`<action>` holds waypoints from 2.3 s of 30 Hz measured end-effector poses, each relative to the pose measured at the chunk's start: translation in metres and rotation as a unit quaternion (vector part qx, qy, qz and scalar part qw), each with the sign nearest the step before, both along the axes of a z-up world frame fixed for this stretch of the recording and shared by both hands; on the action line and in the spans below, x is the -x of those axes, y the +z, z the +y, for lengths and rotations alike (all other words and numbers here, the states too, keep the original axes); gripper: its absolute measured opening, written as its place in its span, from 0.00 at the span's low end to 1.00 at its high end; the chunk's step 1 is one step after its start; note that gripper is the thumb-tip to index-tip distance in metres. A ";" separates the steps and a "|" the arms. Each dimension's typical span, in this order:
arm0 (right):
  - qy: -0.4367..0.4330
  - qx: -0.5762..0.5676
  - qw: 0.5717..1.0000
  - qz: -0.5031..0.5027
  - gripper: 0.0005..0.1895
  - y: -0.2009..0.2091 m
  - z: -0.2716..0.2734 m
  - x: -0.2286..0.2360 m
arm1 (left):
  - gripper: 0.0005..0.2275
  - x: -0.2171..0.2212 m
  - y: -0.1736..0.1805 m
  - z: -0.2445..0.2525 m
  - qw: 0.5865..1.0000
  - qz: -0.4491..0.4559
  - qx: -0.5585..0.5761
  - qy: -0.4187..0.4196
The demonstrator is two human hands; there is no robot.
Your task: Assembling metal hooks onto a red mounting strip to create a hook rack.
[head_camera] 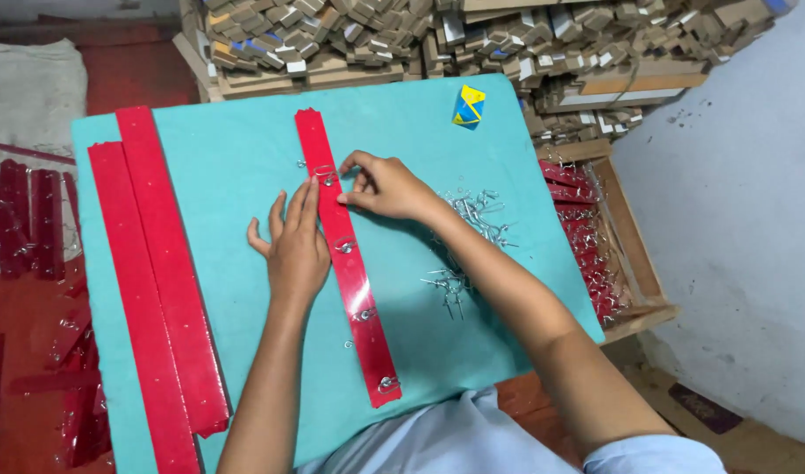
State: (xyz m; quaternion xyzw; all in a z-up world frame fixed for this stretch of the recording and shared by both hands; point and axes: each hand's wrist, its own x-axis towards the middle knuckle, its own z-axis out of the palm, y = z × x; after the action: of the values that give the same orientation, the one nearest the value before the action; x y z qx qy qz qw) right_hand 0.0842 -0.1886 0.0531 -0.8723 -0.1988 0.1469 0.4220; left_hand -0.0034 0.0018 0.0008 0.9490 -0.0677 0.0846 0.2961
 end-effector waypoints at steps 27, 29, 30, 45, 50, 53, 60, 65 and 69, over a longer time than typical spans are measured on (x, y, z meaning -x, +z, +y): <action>-0.116 -0.276 0.954 -0.026 0.11 0.031 -0.051 0.083 | 0.18 0.012 0.022 -0.004 0.978 -0.161 0.130 0.031; -0.092 -0.255 0.960 -0.065 0.11 0.023 -0.037 0.068 | 0.17 0.013 0.028 -0.005 0.976 -0.175 0.131 0.020; -0.068 -0.233 0.965 -0.102 0.11 0.019 -0.030 0.061 | 0.15 0.014 0.031 -0.005 0.973 -0.187 0.134 0.008; 0.142 -0.144 0.965 0.166 0.24 0.042 0.005 0.005 | 0.10 -0.008 0.044 0.015 0.974 -0.039 0.210 -0.070; 0.164 -0.235 0.938 0.196 0.29 0.042 0.003 0.001 | 0.10 -0.016 0.055 0.011 0.973 -0.047 0.221 -0.039; 0.153 -0.320 0.924 0.145 0.28 0.033 0.008 -0.003 | 0.11 -0.029 0.049 0.008 0.964 -0.050 0.261 0.012; 0.020 -0.389 0.921 0.009 0.15 -0.011 0.028 -0.026 | 0.12 -0.071 0.036 -0.003 0.948 -0.123 0.289 0.060; -0.034 -0.340 0.940 -0.013 0.10 -0.015 0.025 -0.059 | 0.07 -0.089 0.038 0.001 0.967 -0.103 0.228 0.049; -0.060 -0.227 0.969 -0.080 0.07 -0.021 0.017 -0.087 | 0.12 -0.088 0.033 0.012 0.981 -0.069 0.179 0.036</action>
State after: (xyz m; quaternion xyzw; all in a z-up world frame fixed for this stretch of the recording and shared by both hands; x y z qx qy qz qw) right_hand 0.1709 -0.1712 0.0317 -0.7726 -0.2074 0.0022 0.6000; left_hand 0.0848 0.0134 0.0334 0.8746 -0.0371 0.1710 0.4522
